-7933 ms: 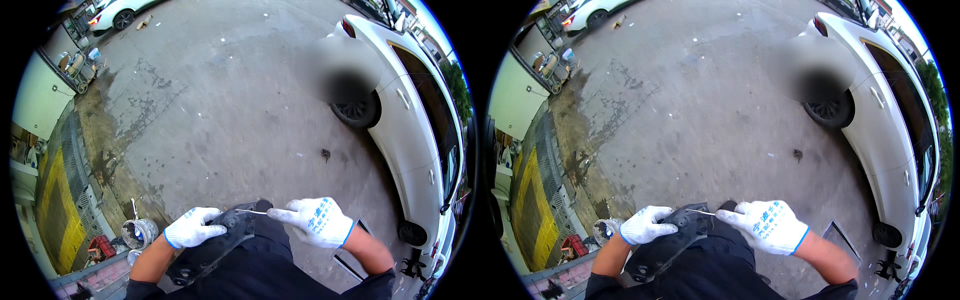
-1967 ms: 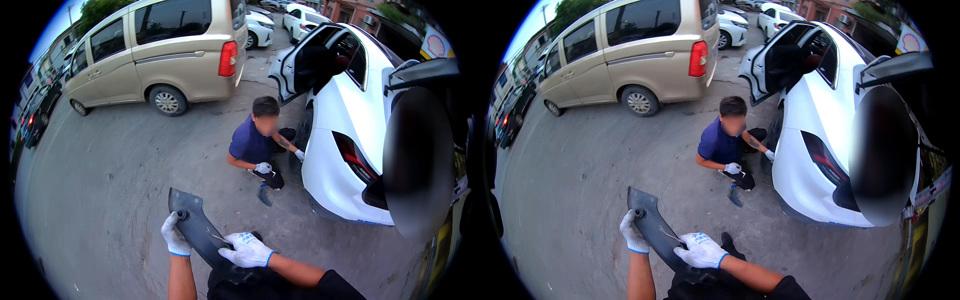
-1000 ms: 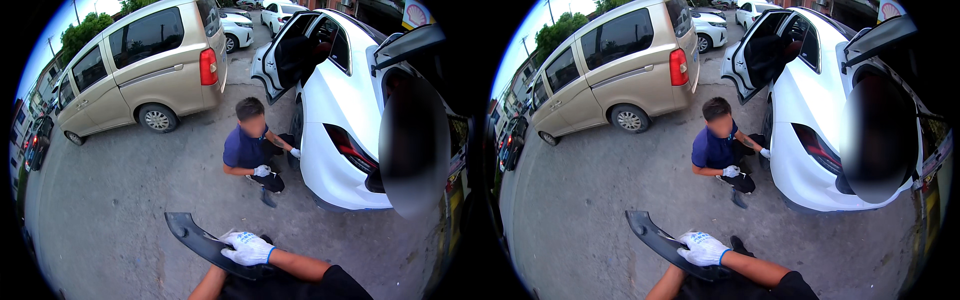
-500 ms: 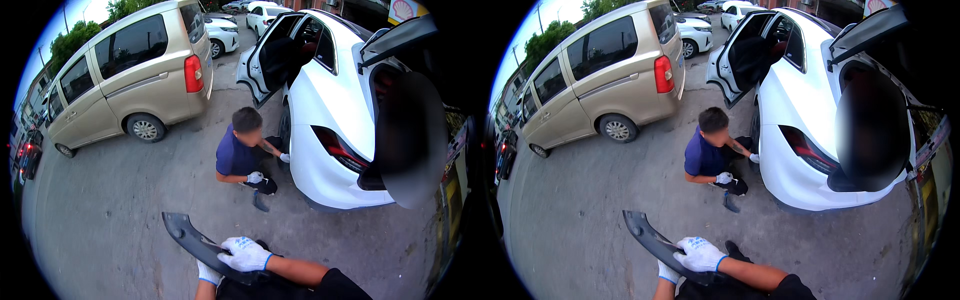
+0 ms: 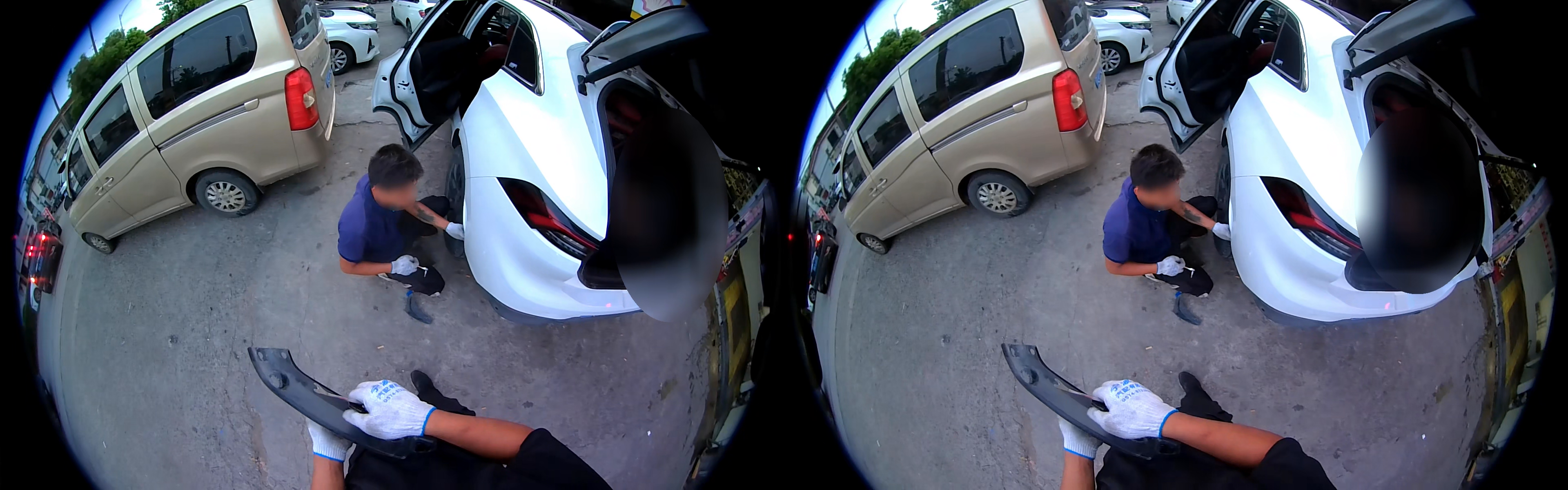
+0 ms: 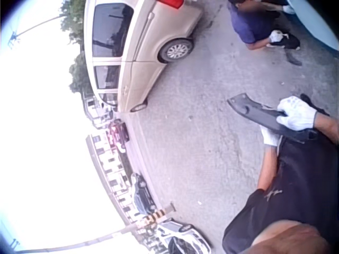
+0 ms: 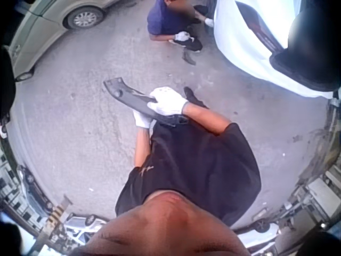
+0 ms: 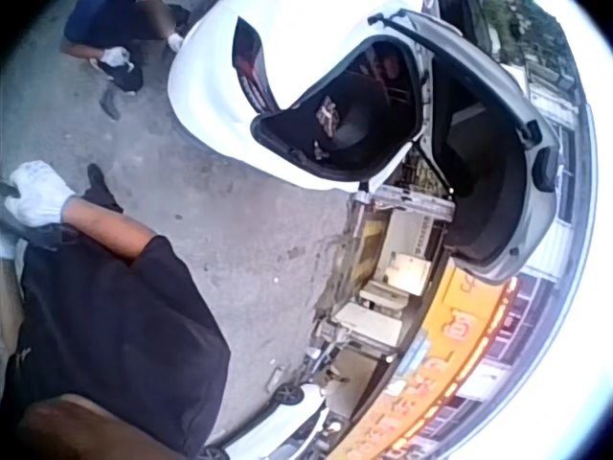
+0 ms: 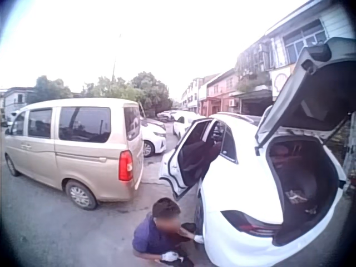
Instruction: The person removes a plastic cover from the front of a white car using a power drill, then carries it into a workshop. They use a wrench to adjust a bolt on the cover and later inspect the rear of the car while another person works nearby.
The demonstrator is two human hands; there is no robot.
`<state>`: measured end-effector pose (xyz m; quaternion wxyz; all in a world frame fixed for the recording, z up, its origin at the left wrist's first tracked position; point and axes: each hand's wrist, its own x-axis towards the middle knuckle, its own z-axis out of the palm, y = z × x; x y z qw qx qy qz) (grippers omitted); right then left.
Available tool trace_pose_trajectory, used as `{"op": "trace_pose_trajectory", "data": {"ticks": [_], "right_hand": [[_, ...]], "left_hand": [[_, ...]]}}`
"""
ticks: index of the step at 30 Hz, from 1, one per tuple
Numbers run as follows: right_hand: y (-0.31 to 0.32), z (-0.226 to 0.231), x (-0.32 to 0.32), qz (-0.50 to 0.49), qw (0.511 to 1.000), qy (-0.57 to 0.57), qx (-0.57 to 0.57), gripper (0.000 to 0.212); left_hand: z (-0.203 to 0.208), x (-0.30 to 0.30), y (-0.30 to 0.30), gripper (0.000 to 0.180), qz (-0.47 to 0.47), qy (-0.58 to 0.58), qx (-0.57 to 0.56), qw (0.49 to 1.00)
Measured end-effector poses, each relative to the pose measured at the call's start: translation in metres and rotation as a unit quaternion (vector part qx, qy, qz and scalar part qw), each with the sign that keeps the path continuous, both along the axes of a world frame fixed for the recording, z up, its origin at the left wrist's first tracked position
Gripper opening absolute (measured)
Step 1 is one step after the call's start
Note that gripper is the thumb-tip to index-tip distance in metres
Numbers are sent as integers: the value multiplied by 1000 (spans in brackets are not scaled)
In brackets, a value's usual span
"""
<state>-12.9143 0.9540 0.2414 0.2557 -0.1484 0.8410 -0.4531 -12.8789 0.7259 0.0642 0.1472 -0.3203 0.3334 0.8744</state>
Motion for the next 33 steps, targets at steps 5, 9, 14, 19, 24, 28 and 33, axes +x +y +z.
{"op": "trace_pose_trajectory", "data": {"ticks": [5,9,14,19,24,28,33], "right_hand": [[4,-10,5,-37,999,11,-14,47],[8,-12,6,-55,998,6,13,48],[10,6,-4,2,999,-19,50,50],[14,91,-12,10,985,134,108,33],[-24,177,5,124,941,303,89,23],[-38,204,21,141,929,335,71,23],[-45,207,26,152,929,332,66,22]], "left_hand": [[109,-3,45,70,108,28,58,992],[73,19,10,64,-92,115,-24,989],[60,21,26,43,-108,171,-157,967],[36,18,6,41,-39,53,-86,994],[26,32,7,38,1,-74,-106,992],[19,29,9,26,58,-169,-185,966],[21,46,3,24,43,-151,-140,978]]}}
